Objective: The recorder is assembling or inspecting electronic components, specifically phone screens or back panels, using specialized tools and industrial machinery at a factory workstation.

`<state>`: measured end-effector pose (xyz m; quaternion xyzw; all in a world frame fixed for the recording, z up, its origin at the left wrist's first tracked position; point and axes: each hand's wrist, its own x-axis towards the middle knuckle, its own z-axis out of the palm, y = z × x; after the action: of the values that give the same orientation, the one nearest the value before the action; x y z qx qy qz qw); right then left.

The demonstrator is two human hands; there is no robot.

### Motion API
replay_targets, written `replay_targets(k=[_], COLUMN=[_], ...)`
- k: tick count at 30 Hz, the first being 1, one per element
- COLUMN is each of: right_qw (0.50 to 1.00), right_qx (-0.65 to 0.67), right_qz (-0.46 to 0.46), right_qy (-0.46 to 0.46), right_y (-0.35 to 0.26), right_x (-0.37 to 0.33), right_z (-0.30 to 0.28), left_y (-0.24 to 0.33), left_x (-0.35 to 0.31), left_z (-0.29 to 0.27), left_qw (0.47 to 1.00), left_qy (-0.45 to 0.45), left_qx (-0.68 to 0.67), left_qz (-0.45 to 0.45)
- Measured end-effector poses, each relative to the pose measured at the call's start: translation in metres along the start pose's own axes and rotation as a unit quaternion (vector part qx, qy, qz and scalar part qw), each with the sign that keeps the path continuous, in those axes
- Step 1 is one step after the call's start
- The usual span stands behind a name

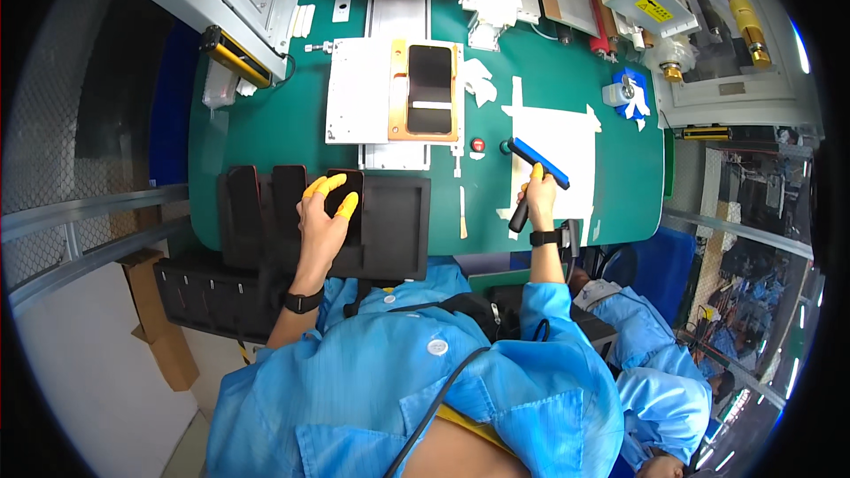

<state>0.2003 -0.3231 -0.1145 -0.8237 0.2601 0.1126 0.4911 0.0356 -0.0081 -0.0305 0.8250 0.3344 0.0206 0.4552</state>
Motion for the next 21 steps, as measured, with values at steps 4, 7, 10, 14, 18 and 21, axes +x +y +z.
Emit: replay_targets(k=[4,7,10,14,18,21], right_qw=[0.999,0.999,0.993,0.94,0.987,0.978], right_qx=[-0.029,0.038,0.048,-0.11,-0.029,-0.083], right_qz=[0.011,-0.015,-0.009,-0.153,0.159,-0.072], right_qy=[0.015,0.016,0.11,0.286,0.012,0.179], right_y=[0.034,0.051,0.061,0.144,0.059,0.092], right_x=[0.019,0.069,0.11,0.052,-0.079,0.015], right_z=[0.019,-0.016,-0.048,0.0,-0.009,-0.026], left_y=[-0.001,-0.009,-0.005,-0.004,-0.003,0.005], left_x=[0.002,0.007,0.007,0.013,0.027,0.029], left_z=[-0.001,0.0,-0.001,0.007,0.016,0.011], left_qw=[1.0,1.0,1.0,0.999,0.992,0.994], left_qy=[0.0,0.006,0.005,0.013,-0.029,-0.017], left_qx=[0.0,-0.004,-0.013,-0.036,-0.11,-0.098], left_qz=[-0.031,-0.01,-0.017,-0.018,-0.047,-0.043])
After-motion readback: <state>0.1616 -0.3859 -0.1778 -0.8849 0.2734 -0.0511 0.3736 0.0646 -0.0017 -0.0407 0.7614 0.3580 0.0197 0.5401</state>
